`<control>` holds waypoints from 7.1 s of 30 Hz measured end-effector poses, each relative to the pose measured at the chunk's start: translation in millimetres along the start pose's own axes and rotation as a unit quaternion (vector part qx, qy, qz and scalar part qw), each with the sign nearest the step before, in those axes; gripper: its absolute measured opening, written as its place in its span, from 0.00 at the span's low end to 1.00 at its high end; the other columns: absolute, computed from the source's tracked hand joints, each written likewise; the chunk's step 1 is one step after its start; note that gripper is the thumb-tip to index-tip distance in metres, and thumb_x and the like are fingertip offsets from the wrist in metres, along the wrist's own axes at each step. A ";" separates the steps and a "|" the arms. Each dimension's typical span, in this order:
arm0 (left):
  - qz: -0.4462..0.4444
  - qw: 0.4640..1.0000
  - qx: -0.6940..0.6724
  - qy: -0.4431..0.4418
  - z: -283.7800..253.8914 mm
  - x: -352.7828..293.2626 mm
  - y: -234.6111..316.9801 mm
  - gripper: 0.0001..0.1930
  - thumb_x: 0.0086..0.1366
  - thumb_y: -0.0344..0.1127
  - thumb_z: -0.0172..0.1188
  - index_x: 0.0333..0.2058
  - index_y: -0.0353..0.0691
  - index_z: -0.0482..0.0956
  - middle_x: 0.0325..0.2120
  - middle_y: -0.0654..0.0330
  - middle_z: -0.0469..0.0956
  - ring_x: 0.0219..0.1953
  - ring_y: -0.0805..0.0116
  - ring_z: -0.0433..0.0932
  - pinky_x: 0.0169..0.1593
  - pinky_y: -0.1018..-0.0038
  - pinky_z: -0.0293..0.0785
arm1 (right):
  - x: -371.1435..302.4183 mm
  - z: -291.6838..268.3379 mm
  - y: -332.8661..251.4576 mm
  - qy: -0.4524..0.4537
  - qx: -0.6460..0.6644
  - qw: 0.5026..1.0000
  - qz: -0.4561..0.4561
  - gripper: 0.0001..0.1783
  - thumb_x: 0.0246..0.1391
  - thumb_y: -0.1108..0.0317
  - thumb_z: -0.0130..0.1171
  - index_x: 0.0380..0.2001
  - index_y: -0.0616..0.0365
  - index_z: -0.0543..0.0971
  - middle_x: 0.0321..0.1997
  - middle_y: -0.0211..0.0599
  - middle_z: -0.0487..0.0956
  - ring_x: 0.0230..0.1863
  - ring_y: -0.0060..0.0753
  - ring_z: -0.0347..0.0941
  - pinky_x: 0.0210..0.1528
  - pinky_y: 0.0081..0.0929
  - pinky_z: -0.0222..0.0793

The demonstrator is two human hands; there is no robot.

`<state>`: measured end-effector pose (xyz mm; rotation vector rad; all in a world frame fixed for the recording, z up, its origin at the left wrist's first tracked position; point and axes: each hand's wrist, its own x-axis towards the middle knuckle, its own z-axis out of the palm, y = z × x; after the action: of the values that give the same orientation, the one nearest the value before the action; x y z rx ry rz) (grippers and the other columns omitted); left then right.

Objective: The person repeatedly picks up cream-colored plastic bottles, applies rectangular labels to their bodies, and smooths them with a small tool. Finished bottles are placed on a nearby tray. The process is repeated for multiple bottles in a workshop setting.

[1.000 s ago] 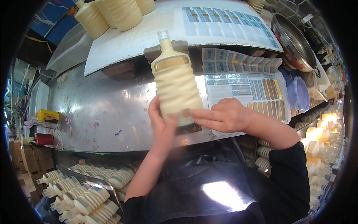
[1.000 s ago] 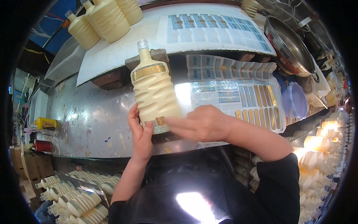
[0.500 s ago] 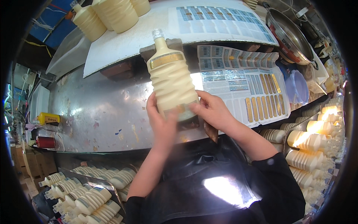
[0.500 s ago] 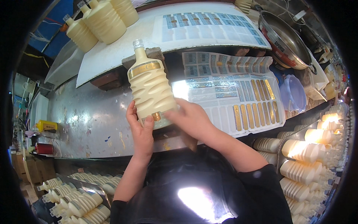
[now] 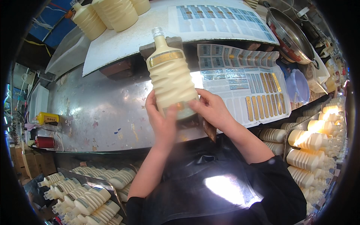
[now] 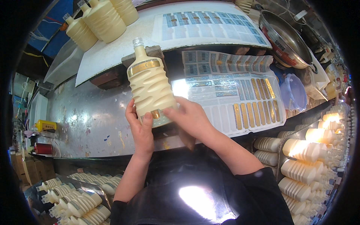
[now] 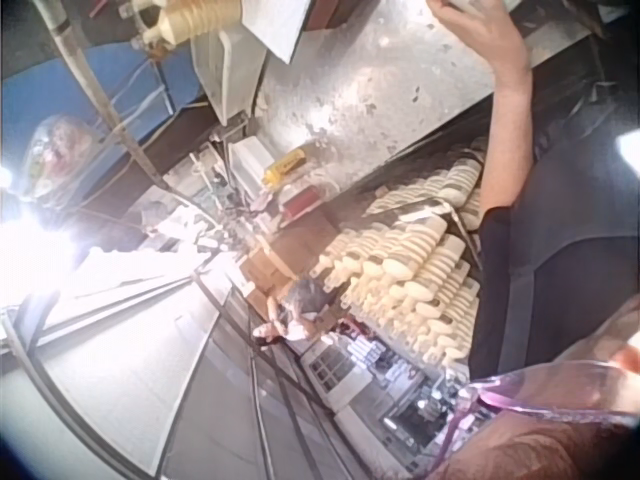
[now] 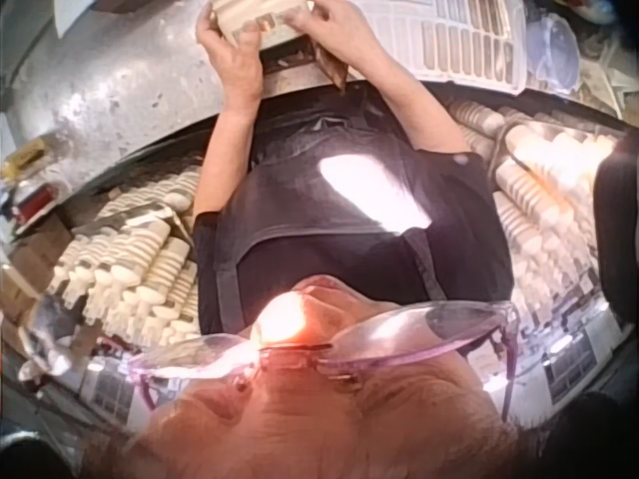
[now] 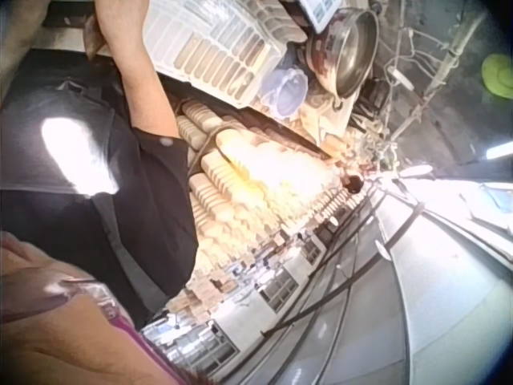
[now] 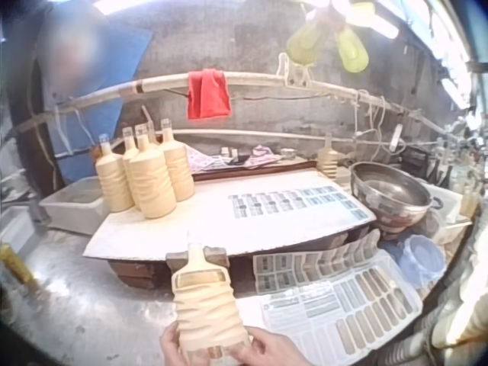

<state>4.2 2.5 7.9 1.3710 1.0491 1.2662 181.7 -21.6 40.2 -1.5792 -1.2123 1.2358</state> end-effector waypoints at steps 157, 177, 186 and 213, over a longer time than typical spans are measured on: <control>-0.082 0.984 -0.159 -0.019 -24.8 -18.3 -14.5 0.28 0.73 0.35 0.50 0.69 0.35 0.60 0.65 0.51 0.64 0.67 0.61 0.64 0.71 0.64 0.58 | -39.0 18.9 -27.3 0.048 -0.341 0.746 -0.570 0.14 0.47 0.71 0.65 0.39 0.58 0.82 0.42 0.36 0.82 0.39 0.36 0.81 0.39 0.31 0.77; -0.005 0.970 0.239 0.033 -7.9 -10.3 -6.7 0.39 0.72 0.54 0.54 0.69 0.29 0.58 0.63 0.43 0.63 0.65 0.50 0.63 0.70 0.58 0.56 | -11.3 39.7 -42.9 0.097 -0.100 0.963 -0.230 0.21 0.61 0.73 0.51 0.57 0.64 0.67 0.54 0.59 0.72 0.56 0.60 0.72 0.61 0.47 0.67; 0.006 0.992 0.128 0.020 -11.5 -11.2 -23.7 0.31 0.80 0.47 0.41 0.70 0.27 0.56 0.66 0.45 0.62 0.68 0.57 0.62 0.72 0.63 0.54 | 0.4 8.9 28.2 0.213 -0.059 0.955 -0.199 0.22 0.65 0.72 0.53 0.60 0.63 0.67 0.56 0.43 0.73 0.56 0.35 0.72 0.61 0.33 0.67; 0.251 0.892 0.372 0.050 -4.3 -7.8 12.3 0.40 0.47 0.38 0.78 0.60 0.29 0.77 0.42 0.52 0.77 0.48 0.50 0.73 0.58 0.58 0.65 | -9.4 43.7 -56.6 0.156 -0.170 0.930 -0.287 0.15 0.63 0.74 0.52 0.53 0.63 0.70 0.53 0.57 0.70 0.53 0.62 0.70 0.56 0.46 0.68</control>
<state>-1.0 -6.8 18.7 2.2970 1.3856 1.3604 126.3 -16.1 86.1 -1.4275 -1.5765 0.3976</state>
